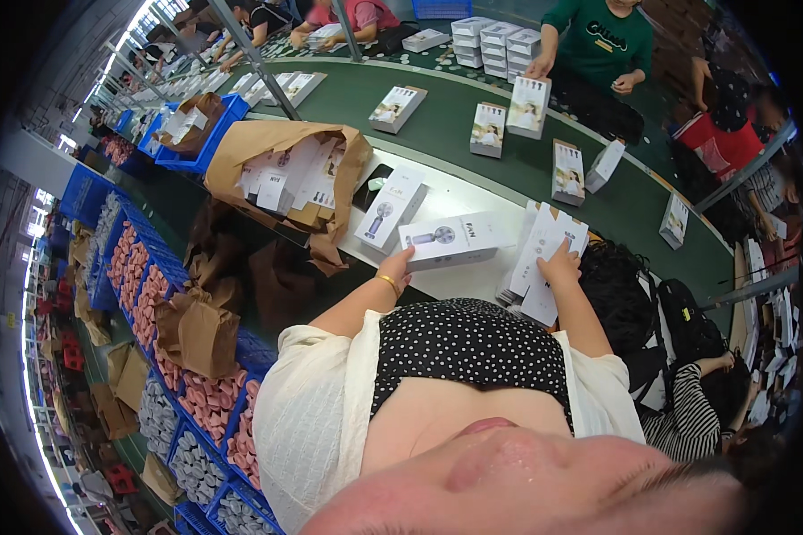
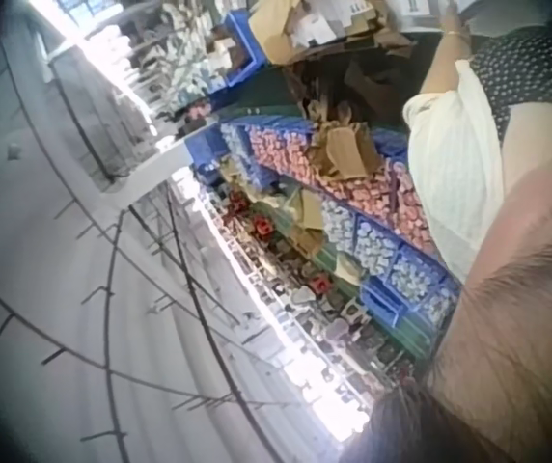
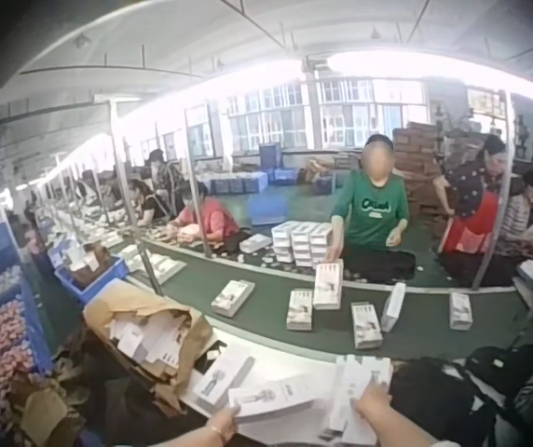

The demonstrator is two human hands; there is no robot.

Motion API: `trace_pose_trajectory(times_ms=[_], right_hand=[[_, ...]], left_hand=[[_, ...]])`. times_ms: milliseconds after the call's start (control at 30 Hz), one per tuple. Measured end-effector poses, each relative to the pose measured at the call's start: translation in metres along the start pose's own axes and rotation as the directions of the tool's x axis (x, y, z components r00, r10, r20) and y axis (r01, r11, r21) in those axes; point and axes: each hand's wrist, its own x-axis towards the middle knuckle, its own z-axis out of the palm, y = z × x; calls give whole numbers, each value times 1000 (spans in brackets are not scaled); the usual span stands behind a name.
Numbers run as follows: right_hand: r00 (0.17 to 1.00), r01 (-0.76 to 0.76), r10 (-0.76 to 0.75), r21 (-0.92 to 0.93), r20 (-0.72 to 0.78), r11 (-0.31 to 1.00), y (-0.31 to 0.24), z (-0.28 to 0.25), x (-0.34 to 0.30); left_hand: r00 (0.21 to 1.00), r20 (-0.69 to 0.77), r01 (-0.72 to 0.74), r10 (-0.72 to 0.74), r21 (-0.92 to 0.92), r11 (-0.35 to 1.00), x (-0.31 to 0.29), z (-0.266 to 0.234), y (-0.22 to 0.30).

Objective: Packing handheld fans into product boxes on an assembly line.

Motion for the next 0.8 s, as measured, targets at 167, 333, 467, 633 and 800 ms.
trace_pose_trajectory(times_ms=[167,333,467,633,800], right_hand=[[998,-24,19,-86,-56,996,-2,-2,4],[997,-72,74,-62,29,995,1,-12,3],[995,-95,95,-71,-10,993,9,-17,2],[999,19,-18,14,-32,1000,-19,-22,3],[973,52,49,421,-227,906,30,-15,13]], left_hand=[[996,-21,86,-89,-128,988,6,-12,-29],[995,97,2,11,-133,991,45,-43,-53],[999,38,17,-7,-261,965,52,-37,-34],[909,-130,-281,395,508,814,120,-126,-69],[974,-84,-152,211,452,879,48,-33,-30]])
